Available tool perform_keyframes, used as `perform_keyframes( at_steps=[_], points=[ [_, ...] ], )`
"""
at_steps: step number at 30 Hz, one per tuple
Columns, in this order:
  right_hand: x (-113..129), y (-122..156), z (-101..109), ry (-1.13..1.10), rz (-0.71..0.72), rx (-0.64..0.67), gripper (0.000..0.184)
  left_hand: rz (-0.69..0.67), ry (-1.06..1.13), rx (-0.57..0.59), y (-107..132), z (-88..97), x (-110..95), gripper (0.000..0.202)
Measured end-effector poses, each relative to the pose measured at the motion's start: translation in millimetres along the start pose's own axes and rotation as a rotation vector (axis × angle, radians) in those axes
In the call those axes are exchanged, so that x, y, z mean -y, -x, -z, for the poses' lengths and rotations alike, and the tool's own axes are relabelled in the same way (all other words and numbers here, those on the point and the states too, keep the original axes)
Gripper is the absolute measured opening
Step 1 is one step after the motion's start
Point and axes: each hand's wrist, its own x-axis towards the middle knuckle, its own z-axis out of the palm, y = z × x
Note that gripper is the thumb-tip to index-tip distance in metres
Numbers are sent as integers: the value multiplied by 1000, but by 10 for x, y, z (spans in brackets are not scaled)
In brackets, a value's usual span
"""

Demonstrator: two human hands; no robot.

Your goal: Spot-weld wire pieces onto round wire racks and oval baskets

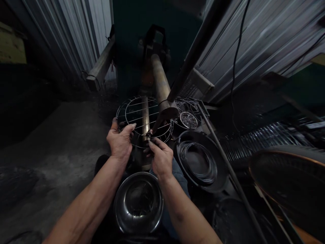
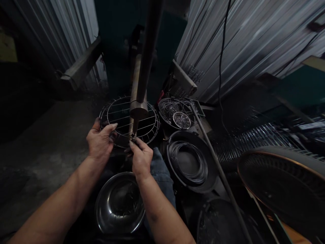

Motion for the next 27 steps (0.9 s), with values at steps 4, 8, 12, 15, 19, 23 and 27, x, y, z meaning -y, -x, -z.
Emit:
perform_keyframes(
  at_steps=[4, 8, 12, 15, 19, 23, 27],
  points=[
    [29, 76, 52, 86, -33, 64, 20, -8, 5, 3, 24, -1, -20, 43],
    [46, 285, 258, 402, 27, 304, 15, 20, 15, 8, 38, 26, -66, 42],
    [35, 483, 482, 995, 81, 964, 20, 53, 14, -11, 14, 82, -90, 43],
    [-19, 567, 589, 1359, 2, 1227, 31, 72, 17, -26, 2, 108, -90, 45],
    [-151, 598, 695, 1477, -48, 1251, 36, 94, 25, -39, 18, 106, -90, 47],
    [-274, 606, 788, 1681, -51, 1186, 30, 103, 24, -27, 49, 88, -98, 45],
    [-244, 593, 838, 1551, 60, 1154, 23, 102, 26, -22, 67, 87, -90, 45]
  ],
)
